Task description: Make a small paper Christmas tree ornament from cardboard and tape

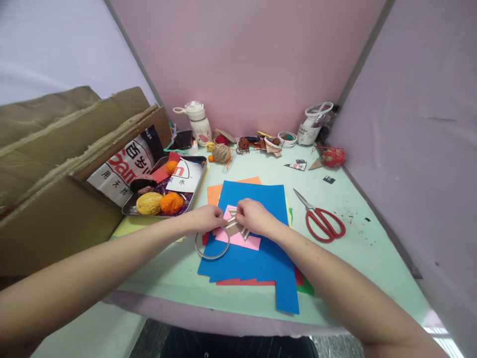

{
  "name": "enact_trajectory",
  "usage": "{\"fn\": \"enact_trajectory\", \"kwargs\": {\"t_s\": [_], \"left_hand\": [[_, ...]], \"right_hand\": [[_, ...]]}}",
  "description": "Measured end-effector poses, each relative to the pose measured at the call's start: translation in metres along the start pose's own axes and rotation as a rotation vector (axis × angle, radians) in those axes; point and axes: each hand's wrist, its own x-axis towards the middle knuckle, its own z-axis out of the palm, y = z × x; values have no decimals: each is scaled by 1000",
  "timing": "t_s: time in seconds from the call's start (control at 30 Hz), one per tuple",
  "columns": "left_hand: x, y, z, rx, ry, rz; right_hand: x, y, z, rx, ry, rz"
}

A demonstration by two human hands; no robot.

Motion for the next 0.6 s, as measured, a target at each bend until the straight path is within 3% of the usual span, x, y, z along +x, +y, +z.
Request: {"fn": "enact_trajectory", "kwargs": {"t_s": [0.6], "left_hand": [[12, 9, -5, 110, -92, -75]], "right_hand": [[4, -1, 2, -30, -9, 19]]}}
